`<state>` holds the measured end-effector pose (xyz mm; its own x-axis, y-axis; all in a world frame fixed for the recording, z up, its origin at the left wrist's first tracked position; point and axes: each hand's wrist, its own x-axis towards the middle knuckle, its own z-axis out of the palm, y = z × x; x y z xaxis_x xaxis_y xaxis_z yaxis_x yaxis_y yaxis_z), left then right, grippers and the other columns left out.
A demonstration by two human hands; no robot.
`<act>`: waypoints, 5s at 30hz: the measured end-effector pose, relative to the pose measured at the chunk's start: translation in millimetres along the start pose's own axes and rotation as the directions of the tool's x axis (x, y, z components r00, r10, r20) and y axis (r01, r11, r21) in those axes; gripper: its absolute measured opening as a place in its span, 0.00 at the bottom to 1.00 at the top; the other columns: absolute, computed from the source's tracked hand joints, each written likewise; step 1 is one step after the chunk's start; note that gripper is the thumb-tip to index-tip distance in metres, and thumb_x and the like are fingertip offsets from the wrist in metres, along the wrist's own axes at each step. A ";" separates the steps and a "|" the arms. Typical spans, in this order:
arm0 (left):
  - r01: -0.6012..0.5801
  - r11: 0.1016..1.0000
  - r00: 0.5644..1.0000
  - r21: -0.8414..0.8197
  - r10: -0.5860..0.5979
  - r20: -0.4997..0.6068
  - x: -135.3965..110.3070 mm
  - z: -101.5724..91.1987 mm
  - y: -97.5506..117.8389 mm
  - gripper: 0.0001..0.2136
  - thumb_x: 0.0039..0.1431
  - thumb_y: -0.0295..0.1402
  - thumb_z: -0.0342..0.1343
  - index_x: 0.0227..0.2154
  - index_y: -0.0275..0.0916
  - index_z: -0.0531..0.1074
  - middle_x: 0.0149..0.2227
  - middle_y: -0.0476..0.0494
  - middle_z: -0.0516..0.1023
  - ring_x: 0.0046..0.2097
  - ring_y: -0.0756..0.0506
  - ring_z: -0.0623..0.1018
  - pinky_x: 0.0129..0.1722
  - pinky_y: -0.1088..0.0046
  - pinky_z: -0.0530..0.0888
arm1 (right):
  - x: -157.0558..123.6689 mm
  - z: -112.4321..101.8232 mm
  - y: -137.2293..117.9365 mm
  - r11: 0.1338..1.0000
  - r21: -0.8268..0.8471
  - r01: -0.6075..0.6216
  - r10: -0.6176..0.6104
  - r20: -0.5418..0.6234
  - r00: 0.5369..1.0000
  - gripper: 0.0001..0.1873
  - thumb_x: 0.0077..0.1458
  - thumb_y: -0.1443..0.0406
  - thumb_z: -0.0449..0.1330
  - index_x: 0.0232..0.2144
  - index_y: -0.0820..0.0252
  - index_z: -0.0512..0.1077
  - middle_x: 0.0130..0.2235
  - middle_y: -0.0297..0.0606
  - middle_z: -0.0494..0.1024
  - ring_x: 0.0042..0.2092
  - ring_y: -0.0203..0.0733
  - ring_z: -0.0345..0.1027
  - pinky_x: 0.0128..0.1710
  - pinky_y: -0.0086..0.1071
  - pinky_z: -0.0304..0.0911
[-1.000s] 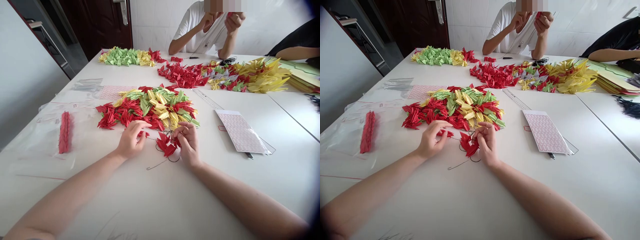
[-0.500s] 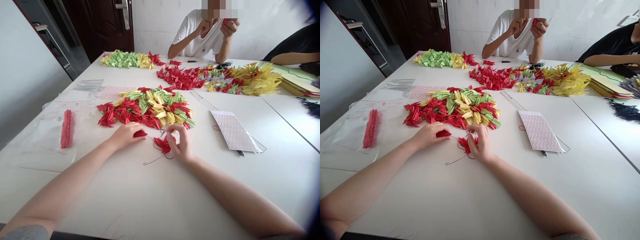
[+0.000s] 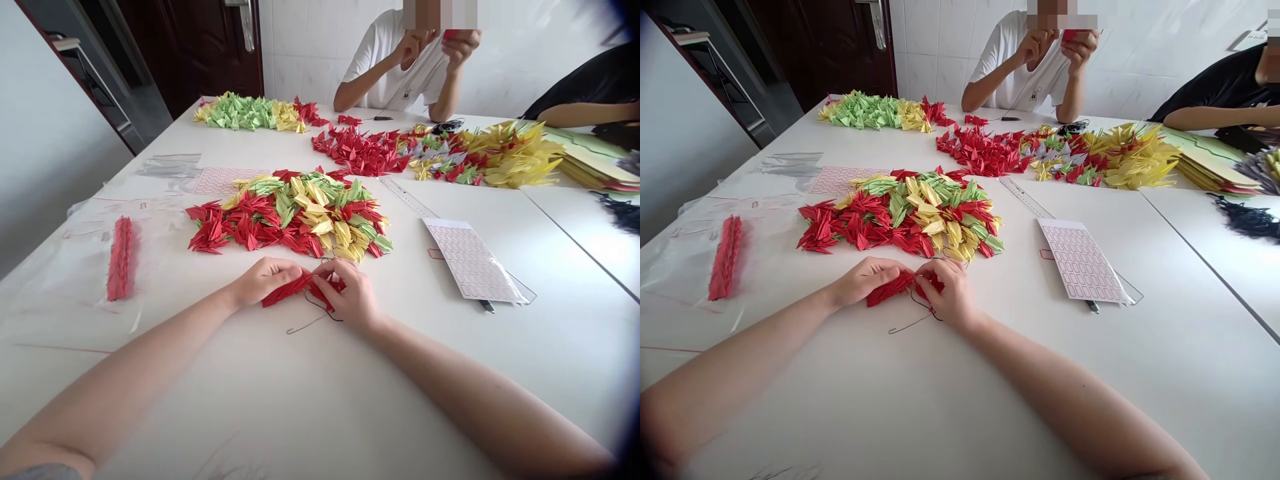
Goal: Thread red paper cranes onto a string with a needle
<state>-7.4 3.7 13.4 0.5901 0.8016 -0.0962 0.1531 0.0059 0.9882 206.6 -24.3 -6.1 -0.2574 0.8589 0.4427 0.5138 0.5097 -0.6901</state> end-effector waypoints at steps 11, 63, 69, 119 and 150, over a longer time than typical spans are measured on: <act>0.021 0.995 0.999 -0.094 -0.024 -0.025 2.1 -1.9 -8.2 0.27 0.52 0.41 0.70 0.53 0.35 0.72 0.42 0.35 0.85 0.43 0.41 0.84 0.43 0.67 0.79 | -5.3 -0.6 -3.0 0.966 -0.244 0.081 -0.071 0.050 0.996 0.18 0.56 0.56 0.67 0.46 0.55 0.74 0.40 0.42 0.73 0.45 0.49 0.67 0.51 0.47 0.62; 0.158 0.982 0.986 -0.099 -0.163 -0.044 -2.6 7.2 4.4 0.21 0.54 0.52 0.65 0.33 0.34 0.79 0.29 0.41 0.83 0.26 0.47 0.81 0.25 0.75 0.74 | 8.2 -9.9 -9.2 0.816 0.498 -0.295 0.393 -0.102 0.914 0.28 0.55 0.41 0.63 0.23 0.58 0.68 0.22 0.32 0.68 0.25 0.34 0.60 0.24 0.29 0.64; 0.141 0.981 0.984 -0.136 -0.153 -0.086 -3.3 7.3 1.3 0.22 0.52 0.52 0.67 0.33 0.34 0.79 0.28 0.42 0.83 0.27 0.48 0.82 0.27 0.76 0.77 | 8.2 -11.1 -8.2 0.837 0.461 -0.296 0.377 -0.093 0.921 0.28 0.56 0.42 0.62 0.23 0.59 0.69 0.21 0.32 0.67 0.24 0.33 0.58 0.23 0.28 0.59; -0.122 0.992 0.924 0.024 0.122 -0.362 -4.4 9.8 3.3 0.13 0.52 0.43 0.67 0.25 0.37 0.80 0.23 0.44 0.79 0.26 0.48 0.77 0.26 0.74 0.71 | -0.6 -10.7 -4.8 0.889 0.421 -0.179 0.175 0.048 0.983 0.18 0.63 0.49 0.60 0.41 0.56 0.71 0.35 0.40 0.76 0.37 0.42 0.71 0.38 0.37 0.70; 0.121 0.595 0.752 0.794 0.467 -0.464 -2.7 -1.1 -12.8 0.13 0.61 0.33 0.56 0.45 0.41 0.80 0.39 0.42 0.83 0.44 0.39 0.78 0.49 0.62 0.73 | 3.4 -13.1 -12.3 0.523 0.708 -0.474 0.423 0.267 0.866 0.26 0.59 0.43 0.58 0.48 0.52 0.62 0.47 0.42 0.82 0.23 0.36 0.73 0.22 0.31 0.70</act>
<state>-11.8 2.2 1.1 0.1475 0.8835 0.4447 0.7920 -0.3748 0.4819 210.1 -28.3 11.4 -0.2238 0.9727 -0.0617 -0.1892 -0.1054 -0.9763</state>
